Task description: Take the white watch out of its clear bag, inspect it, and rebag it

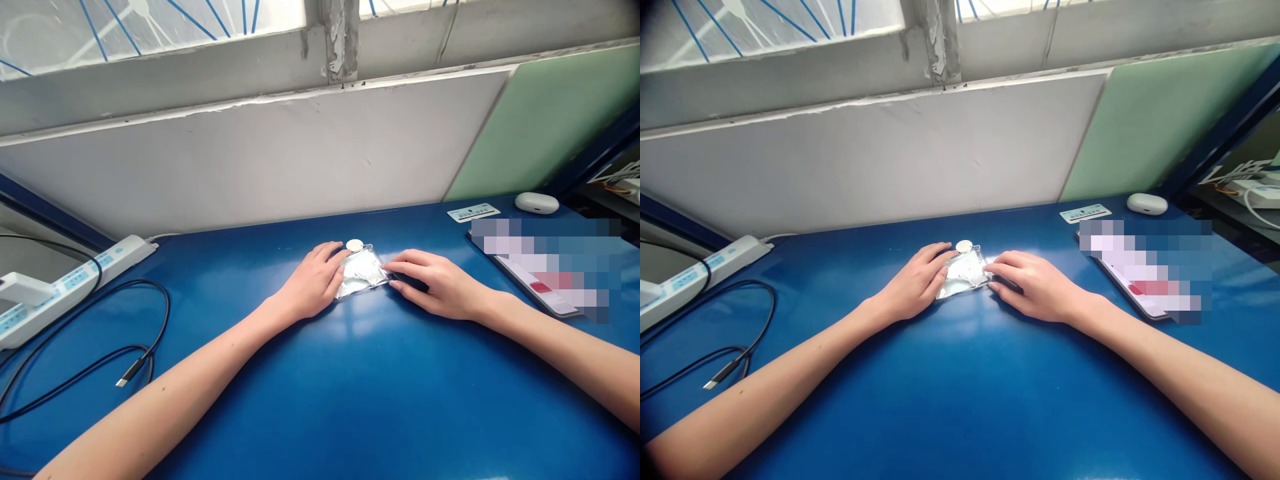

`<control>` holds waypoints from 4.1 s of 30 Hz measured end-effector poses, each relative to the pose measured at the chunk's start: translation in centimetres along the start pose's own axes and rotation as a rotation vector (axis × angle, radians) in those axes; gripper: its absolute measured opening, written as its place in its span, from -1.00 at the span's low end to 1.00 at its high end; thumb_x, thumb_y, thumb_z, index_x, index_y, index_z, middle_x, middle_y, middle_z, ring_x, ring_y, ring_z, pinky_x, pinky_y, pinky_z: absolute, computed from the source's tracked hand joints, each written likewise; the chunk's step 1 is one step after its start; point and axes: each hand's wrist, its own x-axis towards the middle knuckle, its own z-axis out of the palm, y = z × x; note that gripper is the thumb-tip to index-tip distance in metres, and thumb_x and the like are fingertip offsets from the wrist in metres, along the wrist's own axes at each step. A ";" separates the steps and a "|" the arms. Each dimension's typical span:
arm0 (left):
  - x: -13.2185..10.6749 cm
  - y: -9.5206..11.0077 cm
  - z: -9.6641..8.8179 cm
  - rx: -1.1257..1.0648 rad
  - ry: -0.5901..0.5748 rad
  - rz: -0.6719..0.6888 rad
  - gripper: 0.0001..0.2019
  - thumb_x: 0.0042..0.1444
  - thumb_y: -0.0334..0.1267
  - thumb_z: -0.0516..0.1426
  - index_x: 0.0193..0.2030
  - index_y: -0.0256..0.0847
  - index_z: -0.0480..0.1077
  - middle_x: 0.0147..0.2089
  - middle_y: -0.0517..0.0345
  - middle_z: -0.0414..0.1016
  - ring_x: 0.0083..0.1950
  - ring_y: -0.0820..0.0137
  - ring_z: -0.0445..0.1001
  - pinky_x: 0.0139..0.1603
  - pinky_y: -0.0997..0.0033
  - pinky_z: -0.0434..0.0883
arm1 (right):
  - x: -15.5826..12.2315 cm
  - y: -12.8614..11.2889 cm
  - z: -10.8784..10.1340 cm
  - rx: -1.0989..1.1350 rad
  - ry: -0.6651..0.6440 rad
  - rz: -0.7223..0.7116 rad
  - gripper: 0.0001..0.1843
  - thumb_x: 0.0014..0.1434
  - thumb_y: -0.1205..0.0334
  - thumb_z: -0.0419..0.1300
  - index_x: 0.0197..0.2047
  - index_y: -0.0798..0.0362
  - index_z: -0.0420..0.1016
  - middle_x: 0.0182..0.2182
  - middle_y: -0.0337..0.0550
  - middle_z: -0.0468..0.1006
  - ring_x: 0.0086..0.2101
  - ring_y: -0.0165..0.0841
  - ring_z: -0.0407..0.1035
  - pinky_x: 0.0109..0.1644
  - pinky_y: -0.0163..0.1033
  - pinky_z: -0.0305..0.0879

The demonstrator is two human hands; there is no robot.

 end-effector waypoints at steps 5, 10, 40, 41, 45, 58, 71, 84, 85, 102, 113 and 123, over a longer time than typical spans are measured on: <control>0.0 -0.3 0.0 0.009 -0.032 0.040 -0.56 0.43 -0.21 -0.13 0.36 -0.18 0.26 0.42 -0.07 0.23 0.46 0.07 0.10 0.43 -0.11 0.14 | 0.0 -0.3 -0.1 -0.046 0.051 0.015 -0.49 0.32 0.10 0.12 0.30 0.02 0.33 0.14 0.14 0.50 0.10 -0.01 0.41 0.15 0.14 0.40; 0.0 -0.2 -0.1 0.009 -0.069 0.051 -0.55 0.45 -0.17 -0.14 0.38 -0.17 0.25 0.43 -0.05 0.21 0.48 0.10 0.06 0.44 -0.09 0.13 | 0.0 0.1 -0.1 -0.017 -0.085 0.037 -0.28 0.32 -0.01 0.13 0.42 0.15 0.13 0.31 0.24 0.32 0.29 0.02 0.21 0.30 0.16 0.25; -0.1 0.1 -0.2 -0.057 -0.045 0.078 -0.22 0.10 0.16 0.25 0.33 -0.31 0.24 0.38 -0.29 0.26 0.45 -0.05 0.14 0.42 -0.09 0.15 | -0.5 0.8 0.0 -0.004 -0.176 0.129 -0.16 0.26 -0.12 0.18 0.47 0.02 0.05 0.37 0.13 0.25 0.32 0.03 0.16 0.32 0.17 0.23; 0.0 0.1 -0.3 -0.065 -0.042 0.079 -0.21 0.09 0.15 0.26 0.33 -0.30 0.23 0.37 -0.28 0.26 0.45 -0.06 0.14 0.41 -0.10 0.15 | -0.5 0.8 0.0 -0.003 -0.171 0.132 -0.17 0.26 -0.11 0.18 0.47 0.02 0.05 0.37 0.12 0.25 0.32 0.03 0.16 0.31 0.17 0.24; -0.1 0.1 -0.3 -0.076 -0.037 0.085 -0.23 0.05 0.13 0.28 0.31 -0.26 0.25 0.36 -0.28 0.28 0.44 -0.09 0.15 0.40 -0.13 0.16 | -0.6 0.8 0.0 -0.018 -0.165 0.110 -0.13 0.24 -0.13 0.20 0.49 0.00 0.00 0.39 0.12 0.21 0.33 0.06 0.14 0.30 0.20 0.25; 0.0 -0.1 -0.4 -0.033 -0.058 0.104 -0.51 0.27 -0.03 0.13 0.27 -0.18 0.36 0.36 -0.18 0.29 0.42 0.02 0.19 0.37 -0.02 0.21 | -0.7 0.7 0.0 -0.027 -0.079 0.002 -0.43 0.34 0.12 0.12 0.39 -0.08 0.24 0.28 0.05 0.40 0.21 -0.02 0.33 0.20 0.14 0.36; 0.1 -0.1 -0.1 -0.098 -0.031 0.075 -0.23 0.21 0.07 0.18 0.44 -0.28 0.09 0.42 -0.23 0.20 0.43 0.00 0.18 0.40 -0.04 0.17 | -0.3 -0.4 0.3 0.203 0.331 0.204 -0.61 0.32 0.17 0.17 0.21 -0.13 0.43 -0.27 -0.21 0.69 -0.35 -0.27 0.59 -0.13 -0.12 0.54; -0.3 -0.3 -0.1 -0.175 0.088 0.175 -0.12 0.09 -0.11 0.29 0.44 -0.15 -0.10 0.53 -0.27 -0.15 0.47 -0.03 0.10 0.29 0.02 0.35 | 0.3 -0.3 0.1 0.270 0.163 0.217 -0.63 0.38 0.16 0.06 0.20 0.02 0.39 -0.24 -0.12 0.60 -0.31 -0.31 0.51 -0.20 -0.19 0.48; -0.3 -0.3 -0.2 -0.174 0.089 0.173 -0.22 0.08 -0.11 0.29 0.37 -0.17 0.02 0.52 -0.28 -0.15 0.47 -0.04 0.10 0.27 0.02 0.36 | 0.3 -0.3 0.2 0.251 0.154 0.211 -0.63 0.39 0.17 0.05 0.21 0.03 0.39 -0.19 -0.09 0.61 -0.27 -0.28 0.52 -0.16 -0.17 0.48; -0.2 0.3 -0.4 -0.044 -0.004 0.101 -0.34 0.06 0.08 0.28 0.20 -0.30 0.34 0.40 -0.32 0.20 0.42 -0.10 0.18 0.37 -0.11 0.22 | -0.7 1.6 -0.7 -0.096 -0.185 0.080 -0.26 0.35 -0.08 0.06 0.43 0.20 0.12 0.39 0.24 0.18 0.35 0.03 0.10 0.35 0.17 0.18; 0.0 0.2 -0.3 -0.072 -0.008 0.096 -0.33 0.04 0.09 0.29 0.20 -0.30 0.36 0.30 -0.27 0.35 0.36 -0.05 0.27 0.36 -0.07 0.24 | -0.7 1.2 -0.4 -0.108 -0.243 0.173 -0.13 0.31 -0.22 0.05 0.46 0.20 0.05 0.47 0.26 -0.10 0.41 0.09 -0.12 0.37 0.21 0.10; 0.1 -0.1 -0.3 -0.099 -0.007 0.107 -0.32 0.03 0.12 0.31 0.20 -0.26 0.40 0.29 -0.24 0.38 0.35 -0.06 0.29 0.34 -0.09 0.25 | -0.6 1.1 -0.6 -0.137 -0.245 0.110 -0.15 0.33 -0.17 0.04 0.44 0.30 0.08 0.38 0.33 0.15 0.36 0.11 0.05 0.33 0.26 0.19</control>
